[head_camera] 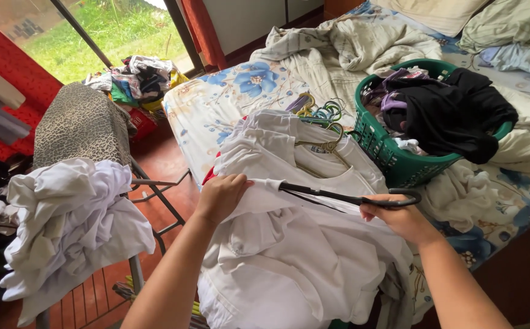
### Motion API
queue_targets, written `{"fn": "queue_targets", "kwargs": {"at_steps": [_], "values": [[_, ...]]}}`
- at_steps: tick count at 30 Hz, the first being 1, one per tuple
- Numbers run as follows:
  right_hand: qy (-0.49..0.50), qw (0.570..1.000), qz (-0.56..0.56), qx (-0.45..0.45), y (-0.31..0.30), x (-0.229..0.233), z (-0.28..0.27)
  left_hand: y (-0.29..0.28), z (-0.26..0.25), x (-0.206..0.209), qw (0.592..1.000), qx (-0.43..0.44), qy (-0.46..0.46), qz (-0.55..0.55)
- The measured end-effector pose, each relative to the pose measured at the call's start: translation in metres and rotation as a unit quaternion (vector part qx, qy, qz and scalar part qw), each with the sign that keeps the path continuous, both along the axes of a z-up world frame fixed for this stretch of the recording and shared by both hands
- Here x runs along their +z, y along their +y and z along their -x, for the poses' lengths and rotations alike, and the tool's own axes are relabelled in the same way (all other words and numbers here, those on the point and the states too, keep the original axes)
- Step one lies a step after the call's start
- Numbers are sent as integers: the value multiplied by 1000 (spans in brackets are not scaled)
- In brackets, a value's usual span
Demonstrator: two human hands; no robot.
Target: The person repeatedly picks up shirts from a pile on a bed, places them onto hangers, and then sets the hangers onto a metal drying rack. The process is repeated for multiple shirts of various colors.
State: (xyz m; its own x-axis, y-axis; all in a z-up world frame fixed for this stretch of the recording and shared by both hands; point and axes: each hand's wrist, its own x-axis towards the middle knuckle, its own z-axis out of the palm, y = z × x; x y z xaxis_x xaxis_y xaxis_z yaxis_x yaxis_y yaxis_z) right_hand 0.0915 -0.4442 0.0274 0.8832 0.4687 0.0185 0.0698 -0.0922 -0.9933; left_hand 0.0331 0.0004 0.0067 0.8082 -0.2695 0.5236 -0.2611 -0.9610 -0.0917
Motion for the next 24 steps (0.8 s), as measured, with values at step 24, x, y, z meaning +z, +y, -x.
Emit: {"fn": "queue_targets", "kwargs": {"at_steps": [24], "values": [[-92, 995, 0, -30, 106, 102, 69, -85, 143, -39, 928, 26, 303, 215]]}}
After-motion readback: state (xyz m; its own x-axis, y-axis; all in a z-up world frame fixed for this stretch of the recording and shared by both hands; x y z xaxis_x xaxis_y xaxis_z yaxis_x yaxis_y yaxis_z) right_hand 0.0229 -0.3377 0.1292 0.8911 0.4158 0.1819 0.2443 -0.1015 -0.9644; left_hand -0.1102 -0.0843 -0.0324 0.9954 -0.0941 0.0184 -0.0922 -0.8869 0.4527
